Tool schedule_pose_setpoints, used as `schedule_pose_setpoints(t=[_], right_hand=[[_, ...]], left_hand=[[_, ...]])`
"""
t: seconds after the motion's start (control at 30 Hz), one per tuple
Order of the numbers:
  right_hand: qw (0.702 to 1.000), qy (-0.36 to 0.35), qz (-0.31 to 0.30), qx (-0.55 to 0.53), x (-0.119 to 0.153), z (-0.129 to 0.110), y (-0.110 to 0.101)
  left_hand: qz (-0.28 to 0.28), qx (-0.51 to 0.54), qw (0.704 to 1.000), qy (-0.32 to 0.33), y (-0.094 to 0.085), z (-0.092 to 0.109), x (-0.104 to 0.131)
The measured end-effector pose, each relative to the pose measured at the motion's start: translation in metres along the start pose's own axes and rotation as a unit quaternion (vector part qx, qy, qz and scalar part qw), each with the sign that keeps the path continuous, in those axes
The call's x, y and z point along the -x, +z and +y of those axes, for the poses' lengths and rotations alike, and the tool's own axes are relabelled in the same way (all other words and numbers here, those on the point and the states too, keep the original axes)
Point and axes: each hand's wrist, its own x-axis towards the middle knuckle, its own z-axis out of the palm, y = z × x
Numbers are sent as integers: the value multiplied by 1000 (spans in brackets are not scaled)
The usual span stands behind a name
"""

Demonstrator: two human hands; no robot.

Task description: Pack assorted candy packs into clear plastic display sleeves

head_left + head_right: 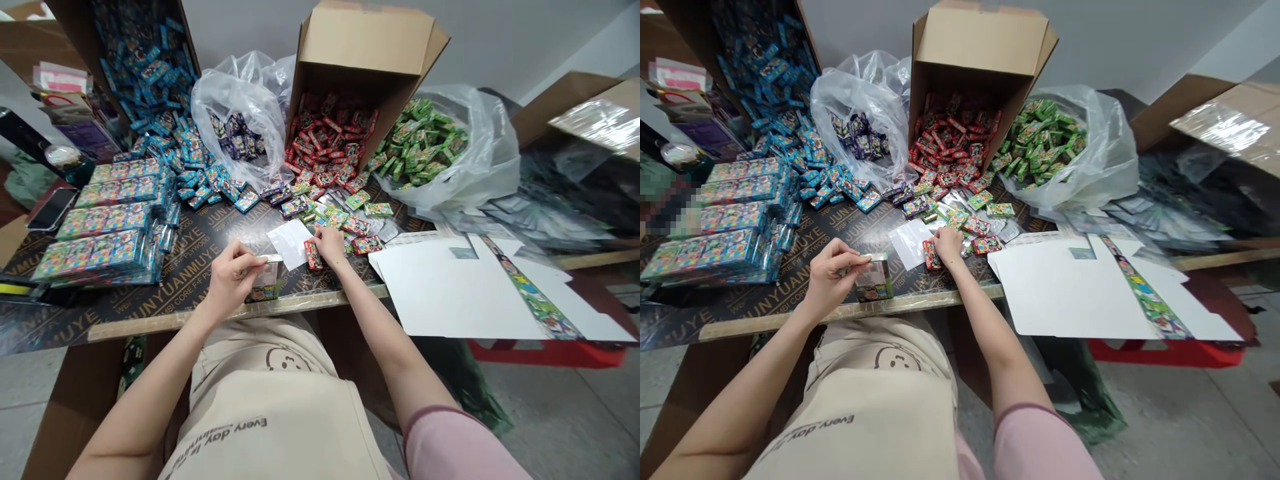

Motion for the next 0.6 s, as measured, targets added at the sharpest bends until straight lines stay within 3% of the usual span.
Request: schedule_pose_setpoints(t=[0.3, 0.6], right_hand=[[998, 7, 40, -48, 4, 1, 13], [991, -47, 78, -94, 2, 5, 25]], left_hand=[[3, 7, 1000, -2, 0, 0, 1], [7, 6, 1000, 15, 0, -2, 3]])
